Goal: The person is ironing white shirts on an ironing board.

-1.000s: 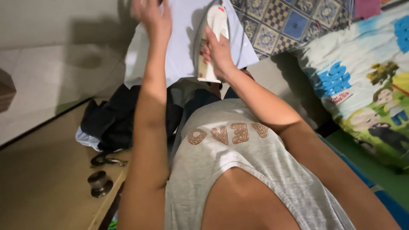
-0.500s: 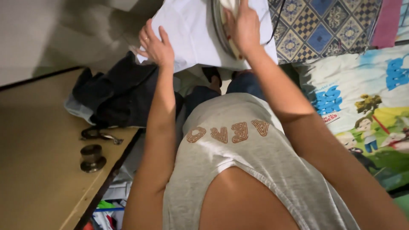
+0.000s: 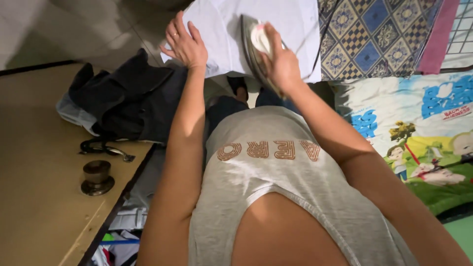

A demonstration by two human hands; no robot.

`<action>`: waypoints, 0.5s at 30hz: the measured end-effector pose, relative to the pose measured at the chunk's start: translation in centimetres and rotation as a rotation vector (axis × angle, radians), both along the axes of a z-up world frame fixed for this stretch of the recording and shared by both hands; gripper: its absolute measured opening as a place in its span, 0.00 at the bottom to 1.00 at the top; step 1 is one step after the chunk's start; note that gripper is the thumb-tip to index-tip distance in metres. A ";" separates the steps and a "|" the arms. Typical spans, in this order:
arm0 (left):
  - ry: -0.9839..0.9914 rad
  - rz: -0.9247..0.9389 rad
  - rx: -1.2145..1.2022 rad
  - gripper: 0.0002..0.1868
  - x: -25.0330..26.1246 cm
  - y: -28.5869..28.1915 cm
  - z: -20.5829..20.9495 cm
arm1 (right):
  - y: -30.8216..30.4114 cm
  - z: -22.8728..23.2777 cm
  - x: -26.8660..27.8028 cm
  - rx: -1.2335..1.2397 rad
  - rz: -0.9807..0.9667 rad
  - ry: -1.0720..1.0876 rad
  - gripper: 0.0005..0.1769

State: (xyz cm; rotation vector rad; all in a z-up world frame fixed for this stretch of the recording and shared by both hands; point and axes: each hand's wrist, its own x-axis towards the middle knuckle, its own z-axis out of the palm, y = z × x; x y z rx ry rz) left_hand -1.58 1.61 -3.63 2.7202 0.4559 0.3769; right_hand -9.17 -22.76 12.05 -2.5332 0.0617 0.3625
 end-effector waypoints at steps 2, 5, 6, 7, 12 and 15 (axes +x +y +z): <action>-0.029 -0.002 -0.027 0.20 -0.3 -0.1 0.0 | 0.4 -1.0 1.6 0.040 0.061 -0.223 0.36; -0.059 -0.012 -0.051 0.20 -0.5 -0.1 0.0 | 1.0 -2.3 5.2 -0.047 0.057 -0.323 0.33; -0.066 -0.013 -0.052 0.20 -0.3 -0.1 0.3 | 1.1 -2.4 5.6 -0.048 0.056 -0.330 0.33; -0.048 -0.017 -0.052 0.20 -0.1 -0.1 0.7 | 1.2 -2.5 6.1 -0.089 0.031 -0.283 0.32; 0.024 -0.012 -0.064 0.20 0.1 -0.1 0.7 | 2.0 0.3 2.8 0.025 0.047 -0.179 0.36; 0.035 0.001 -0.073 0.20 0.2 -0.1 0.0 | 2.4 2.1 0.9 0.020 0.073 0.014 0.38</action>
